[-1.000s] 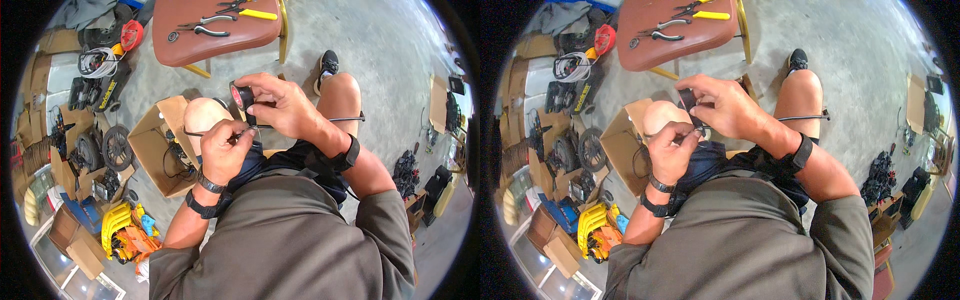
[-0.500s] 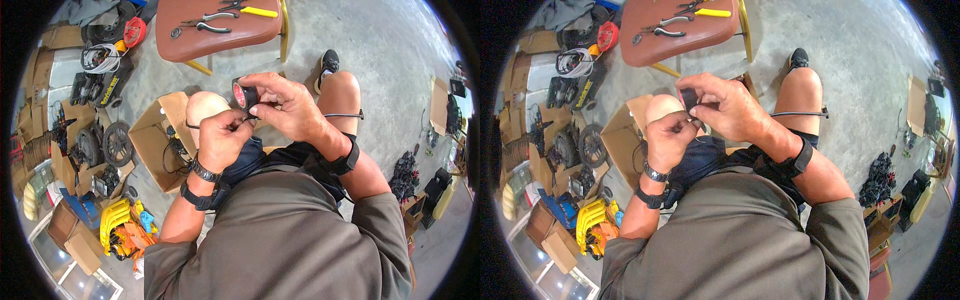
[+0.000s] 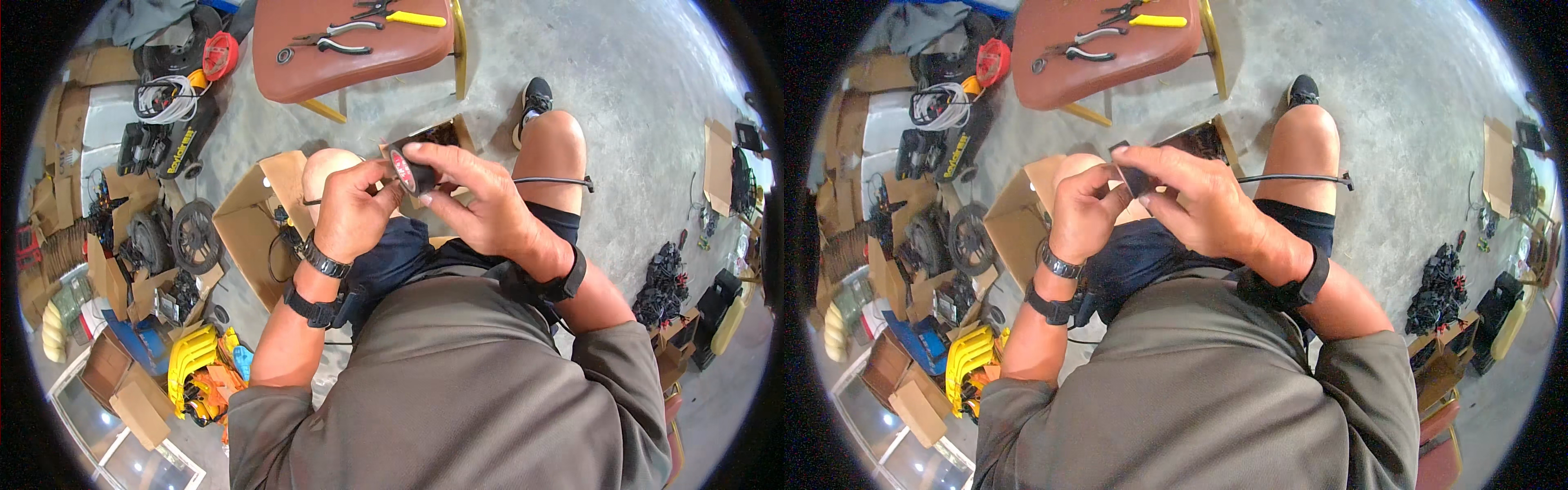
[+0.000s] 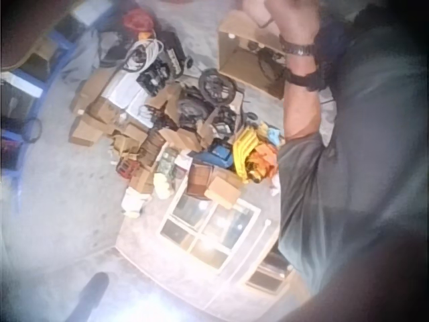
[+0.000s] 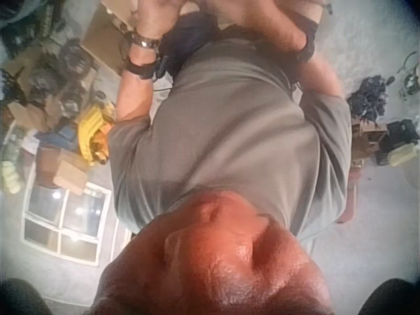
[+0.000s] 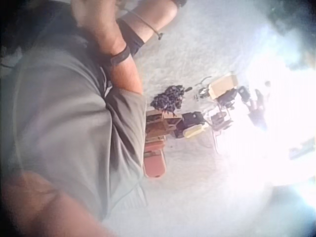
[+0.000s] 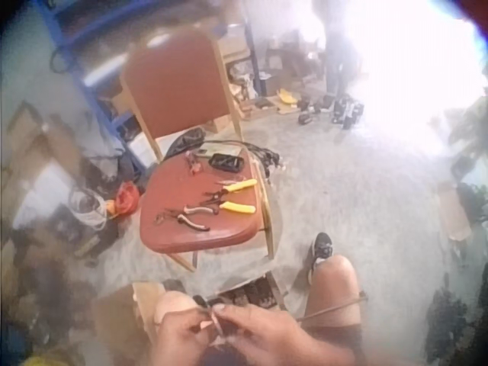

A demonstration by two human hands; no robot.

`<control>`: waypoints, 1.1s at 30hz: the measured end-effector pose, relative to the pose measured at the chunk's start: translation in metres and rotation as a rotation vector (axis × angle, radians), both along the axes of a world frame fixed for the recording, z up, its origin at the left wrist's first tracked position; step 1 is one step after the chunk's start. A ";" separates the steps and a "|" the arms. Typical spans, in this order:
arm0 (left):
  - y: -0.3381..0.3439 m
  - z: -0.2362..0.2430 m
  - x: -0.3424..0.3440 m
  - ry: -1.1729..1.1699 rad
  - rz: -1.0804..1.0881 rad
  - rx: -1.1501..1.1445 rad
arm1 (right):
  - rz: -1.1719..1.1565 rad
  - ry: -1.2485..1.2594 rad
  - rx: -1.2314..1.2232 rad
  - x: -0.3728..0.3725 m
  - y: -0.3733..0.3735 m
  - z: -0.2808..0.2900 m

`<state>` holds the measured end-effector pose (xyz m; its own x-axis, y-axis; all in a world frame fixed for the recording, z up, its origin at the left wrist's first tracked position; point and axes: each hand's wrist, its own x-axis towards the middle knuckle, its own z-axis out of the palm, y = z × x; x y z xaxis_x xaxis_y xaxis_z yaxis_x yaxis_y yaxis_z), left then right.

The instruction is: Splicing and insulating wires for a small electrical component.

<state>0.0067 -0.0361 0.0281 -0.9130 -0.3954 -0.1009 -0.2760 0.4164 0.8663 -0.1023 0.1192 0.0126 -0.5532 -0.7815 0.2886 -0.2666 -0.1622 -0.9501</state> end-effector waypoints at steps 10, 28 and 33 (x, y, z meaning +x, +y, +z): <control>-0.021 -0.007 -0.008 -0.072 -0.107 0.149 | 0.005 0.191 0.048 0.016 0.021 0.006; -0.031 -0.007 -0.013 -0.279 -0.002 0.520 | 0.044 0.452 0.005 0.028 0.028 -0.013; -0.035 -0.003 -0.013 -0.259 -0.066 0.666 | 0.065 0.408 -0.004 0.034 0.030 -0.014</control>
